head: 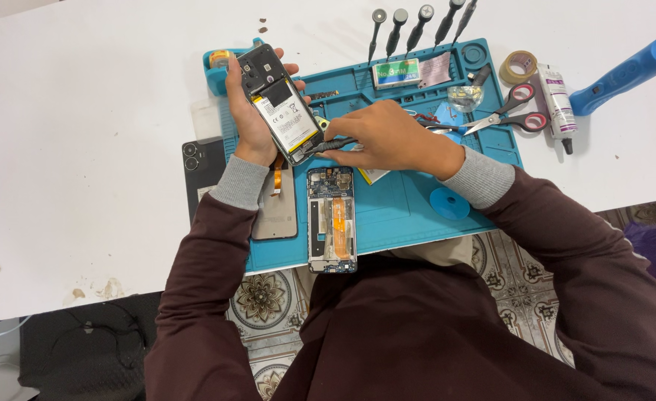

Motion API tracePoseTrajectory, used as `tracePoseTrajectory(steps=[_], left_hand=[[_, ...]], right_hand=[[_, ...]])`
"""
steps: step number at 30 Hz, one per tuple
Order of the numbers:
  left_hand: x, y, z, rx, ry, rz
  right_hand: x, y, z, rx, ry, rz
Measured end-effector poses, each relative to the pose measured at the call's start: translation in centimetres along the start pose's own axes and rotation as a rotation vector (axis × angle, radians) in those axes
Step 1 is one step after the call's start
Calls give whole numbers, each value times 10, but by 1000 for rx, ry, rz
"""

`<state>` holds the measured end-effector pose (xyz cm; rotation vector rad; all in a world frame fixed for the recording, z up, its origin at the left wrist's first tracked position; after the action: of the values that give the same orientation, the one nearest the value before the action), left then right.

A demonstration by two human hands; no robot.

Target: The person uses a screwdriver to remove screws from the back of a disassembled smartphone. They then use tweezers to lift and remove a small internal component near the camera module. The removed parts are placed on the work mat.

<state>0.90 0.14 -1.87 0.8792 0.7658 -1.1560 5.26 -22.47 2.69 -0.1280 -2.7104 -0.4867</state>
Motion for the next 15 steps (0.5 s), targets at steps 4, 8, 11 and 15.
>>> tracePoseTrajectory(steps=[4, 8, 11, 15], left_hand=[[0, 0, 0, 2, -15, -3], [-1, 0, 1, 4, -14, -2], [0, 1, 1, 3, -26, -9], [0, 0, 2, 1, -41, -13]], right_hand=[[0, 0, 0, -21, -5, -11], [0, -1, 1, -22, 7, -23], [0, -1, 2, -13, 16, -20], [0, -1, 4, 4, 11, -6]])
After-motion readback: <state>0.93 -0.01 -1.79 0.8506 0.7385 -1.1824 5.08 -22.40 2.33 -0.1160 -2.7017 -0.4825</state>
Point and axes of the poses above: each hand's wrist, its own y-axis towards the middle knuckle, its own z-axis out of the palm, x = y × z, the point moved 1 cm from there along y, towards the middle knuckle, and after that the axes turned 9 degrees about x, right-handed, at the moved point
